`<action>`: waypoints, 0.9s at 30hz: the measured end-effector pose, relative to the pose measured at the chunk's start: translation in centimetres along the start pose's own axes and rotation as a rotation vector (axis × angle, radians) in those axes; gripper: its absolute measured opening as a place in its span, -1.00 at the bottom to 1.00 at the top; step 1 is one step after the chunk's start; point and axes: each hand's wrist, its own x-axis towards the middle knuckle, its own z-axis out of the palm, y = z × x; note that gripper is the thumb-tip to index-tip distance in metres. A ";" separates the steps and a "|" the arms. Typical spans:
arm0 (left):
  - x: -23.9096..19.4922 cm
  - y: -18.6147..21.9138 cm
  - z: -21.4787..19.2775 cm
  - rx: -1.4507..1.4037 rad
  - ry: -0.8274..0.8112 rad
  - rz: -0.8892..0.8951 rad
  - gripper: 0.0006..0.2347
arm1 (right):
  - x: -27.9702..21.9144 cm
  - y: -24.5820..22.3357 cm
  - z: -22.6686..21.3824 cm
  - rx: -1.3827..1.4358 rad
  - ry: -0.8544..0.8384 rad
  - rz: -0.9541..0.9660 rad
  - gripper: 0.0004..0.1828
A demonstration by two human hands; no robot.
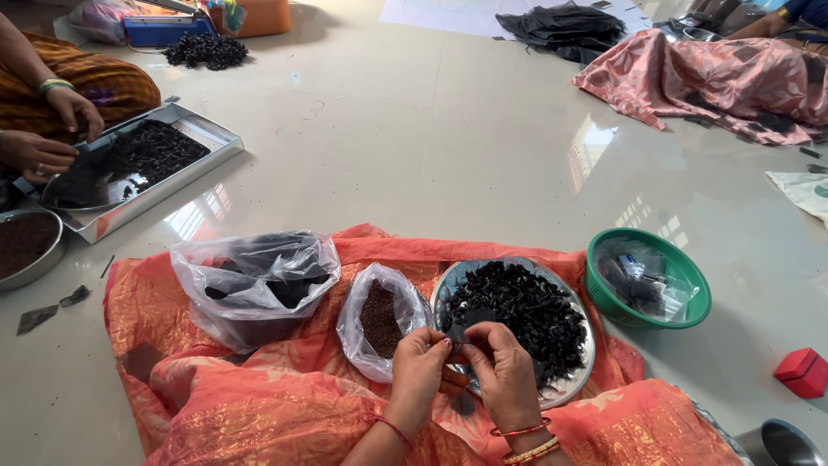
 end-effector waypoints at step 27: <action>0.2 -0.1 0.3 -0.001 0.047 0.071 -0.92 | 0.4 0.5 -0.2 0.018 -0.060 -0.056 -0.85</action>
